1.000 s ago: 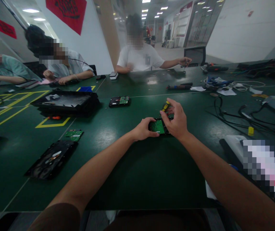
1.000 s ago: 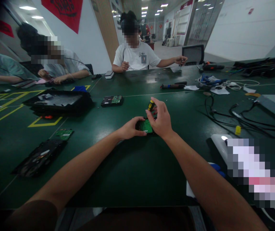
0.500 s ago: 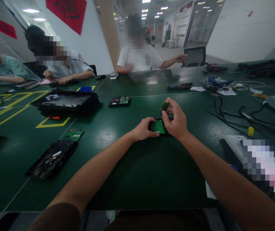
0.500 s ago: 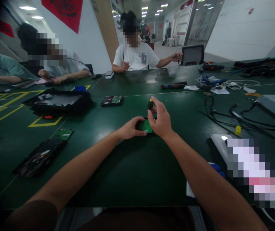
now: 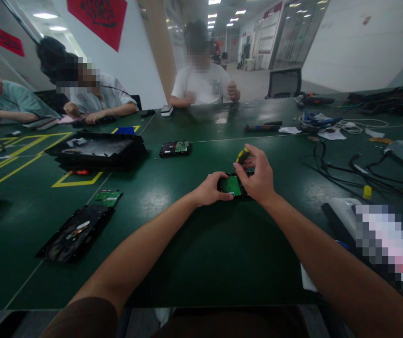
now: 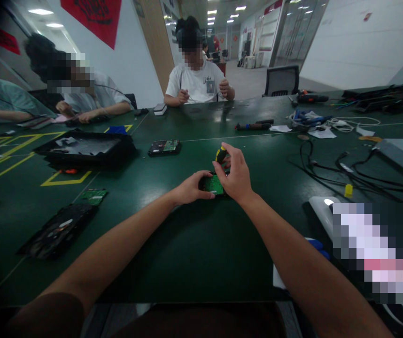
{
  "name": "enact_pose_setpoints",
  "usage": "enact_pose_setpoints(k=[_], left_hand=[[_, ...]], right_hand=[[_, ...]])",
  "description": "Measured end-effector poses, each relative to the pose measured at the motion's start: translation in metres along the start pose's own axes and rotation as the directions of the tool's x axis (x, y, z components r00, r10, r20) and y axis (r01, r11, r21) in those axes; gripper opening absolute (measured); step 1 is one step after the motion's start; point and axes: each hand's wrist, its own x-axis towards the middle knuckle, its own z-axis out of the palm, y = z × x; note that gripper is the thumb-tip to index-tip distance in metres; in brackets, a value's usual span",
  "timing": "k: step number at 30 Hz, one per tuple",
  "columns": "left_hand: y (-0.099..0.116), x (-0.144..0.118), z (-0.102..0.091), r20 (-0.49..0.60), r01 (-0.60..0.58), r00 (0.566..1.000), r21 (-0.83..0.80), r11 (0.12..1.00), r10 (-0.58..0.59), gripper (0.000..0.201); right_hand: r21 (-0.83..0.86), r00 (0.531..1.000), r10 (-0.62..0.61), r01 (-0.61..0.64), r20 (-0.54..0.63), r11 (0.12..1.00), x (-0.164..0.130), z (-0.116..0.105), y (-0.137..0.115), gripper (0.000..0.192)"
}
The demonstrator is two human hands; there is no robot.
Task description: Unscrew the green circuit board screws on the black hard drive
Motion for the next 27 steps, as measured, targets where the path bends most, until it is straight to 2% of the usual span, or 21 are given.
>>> enact_pose_setpoints(k=[11,27], left_hand=[[-0.0044,0.0014,0.0008,0.009,-0.012,1.0,0.033,0.999,0.012,0.088],[-0.0033,0.0003,0.0006,-0.003,0.004,1.0,-0.015,1.0,-0.004,0.087]], right_hand=[[-0.017,0.999,-0.039,0.039,-0.011,0.999,0.0018,-0.0004,-0.0013,0.06],[0.031,1.0,-0.009,0.009,0.018,0.999,0.0004,0.0004,0.0006,0.059]])
